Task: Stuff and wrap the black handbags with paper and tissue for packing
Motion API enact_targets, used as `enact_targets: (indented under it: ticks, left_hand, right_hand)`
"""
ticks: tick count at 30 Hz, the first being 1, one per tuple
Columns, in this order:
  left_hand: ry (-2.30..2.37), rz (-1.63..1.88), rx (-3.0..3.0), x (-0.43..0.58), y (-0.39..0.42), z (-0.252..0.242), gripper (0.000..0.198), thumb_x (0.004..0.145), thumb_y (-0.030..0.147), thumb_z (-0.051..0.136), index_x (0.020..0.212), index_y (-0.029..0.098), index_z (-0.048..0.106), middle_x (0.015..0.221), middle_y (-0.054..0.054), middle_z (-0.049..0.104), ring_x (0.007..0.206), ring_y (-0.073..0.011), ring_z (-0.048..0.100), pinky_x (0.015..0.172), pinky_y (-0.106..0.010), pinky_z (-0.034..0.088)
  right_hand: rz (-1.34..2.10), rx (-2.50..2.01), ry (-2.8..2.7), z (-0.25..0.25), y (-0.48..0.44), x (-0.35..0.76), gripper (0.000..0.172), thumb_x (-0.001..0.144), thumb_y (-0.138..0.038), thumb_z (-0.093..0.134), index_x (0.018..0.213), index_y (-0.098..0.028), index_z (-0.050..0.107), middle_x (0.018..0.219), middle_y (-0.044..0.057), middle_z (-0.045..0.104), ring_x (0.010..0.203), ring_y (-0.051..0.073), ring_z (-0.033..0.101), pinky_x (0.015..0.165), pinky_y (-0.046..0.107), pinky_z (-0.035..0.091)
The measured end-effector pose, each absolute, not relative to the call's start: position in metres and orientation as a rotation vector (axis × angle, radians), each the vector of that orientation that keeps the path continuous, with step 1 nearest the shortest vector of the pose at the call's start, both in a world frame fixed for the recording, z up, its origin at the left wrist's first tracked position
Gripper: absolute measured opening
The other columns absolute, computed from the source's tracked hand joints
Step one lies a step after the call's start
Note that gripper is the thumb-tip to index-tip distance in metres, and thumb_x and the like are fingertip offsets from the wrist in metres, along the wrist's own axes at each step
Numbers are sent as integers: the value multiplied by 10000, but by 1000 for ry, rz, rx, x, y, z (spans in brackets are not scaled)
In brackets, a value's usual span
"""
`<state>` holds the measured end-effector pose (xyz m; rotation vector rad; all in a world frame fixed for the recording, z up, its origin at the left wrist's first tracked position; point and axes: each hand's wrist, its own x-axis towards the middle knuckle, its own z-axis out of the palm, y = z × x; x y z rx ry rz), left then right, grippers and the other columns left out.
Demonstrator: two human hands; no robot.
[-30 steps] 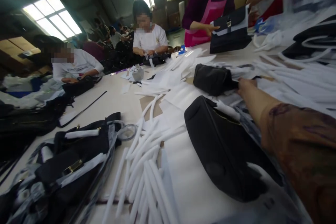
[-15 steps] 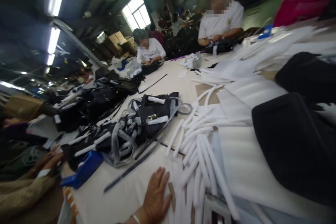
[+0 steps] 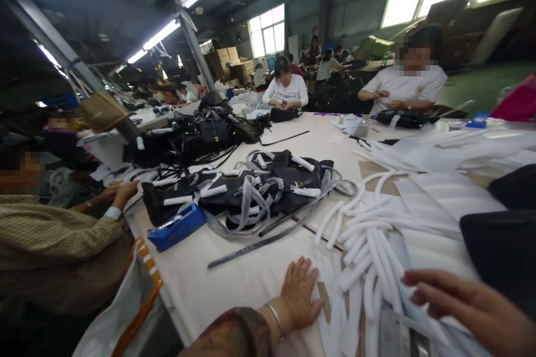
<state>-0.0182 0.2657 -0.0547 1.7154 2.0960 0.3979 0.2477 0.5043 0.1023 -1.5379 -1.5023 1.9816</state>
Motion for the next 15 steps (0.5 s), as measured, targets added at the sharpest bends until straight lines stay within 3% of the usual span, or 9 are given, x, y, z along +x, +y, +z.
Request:
enact_targets:
  ticks: [2, 4, 7, 11, 15]
  left_hand:
    - [1998, 549, 1723, -30, 260, -45, 696, 783, 433, 632, 1412, 175, 487, 1473, -191, 484, 1398, -365, 393, 1159, -578, 302]
    - [1967, 783, 1609, -51, 250, -31, 527, 821, 387, 591, 1288, 144, 600, 1250, -189, 650, 1195, -314, 588, 1067, -489, 448]
    - [1991, 1195, 1081, -108, 226, -10, 376, 907, 404, 511, 1104, 133, 681, 945, -134, 720, 870, -240, 688, 875, -408, 555]
    - [1968, 1645, 56, -222, 197, 9, 312, 869, 391, 621, 1058, 144, 646, 892, -81, 695, 806, -203, 685, 771, -338, 560]
    - [1799, 1777, -344, -318, 191, 16, 305, 900, 371, 606, 1114, 156, 579, 1083, -119, 651, 940, -180, 673, 890, -334, 531]
  right_hand:
    - [2056, -1519, -1678, 92, 440, 199, 452, 405, -516, 853, 813, -334, 782, 1009, 197, 721, 865, 328, 691, 806, 477, 542]
    - [2122, -1453, -1624, 79, 396, 160, 483, 490, -588, 812, 871, -292, 782, 1042, 171, 733, 892, 333, 699, 791, 465, 565]
    - [2205, -1367, -1239, 62, 386, 107, 424, 669, -536, 773, 956, -225, 745, 1131, 160, 718, 994, 296, 704, 850, 400, 572]
    - [2268, -1314, -723, 37, 429, 29, 251, 857, -309, 664, 1051, -150, 650, 1131, 168, 707, 998, 247, 711, 903, 363, 562]
    - [2228, -1423, -471, 8, 465, -54, 398, 940, -360, 560, 1256, -122, 522, 1086, 181, 687, 944, 241, 711, 863, 389, 577]
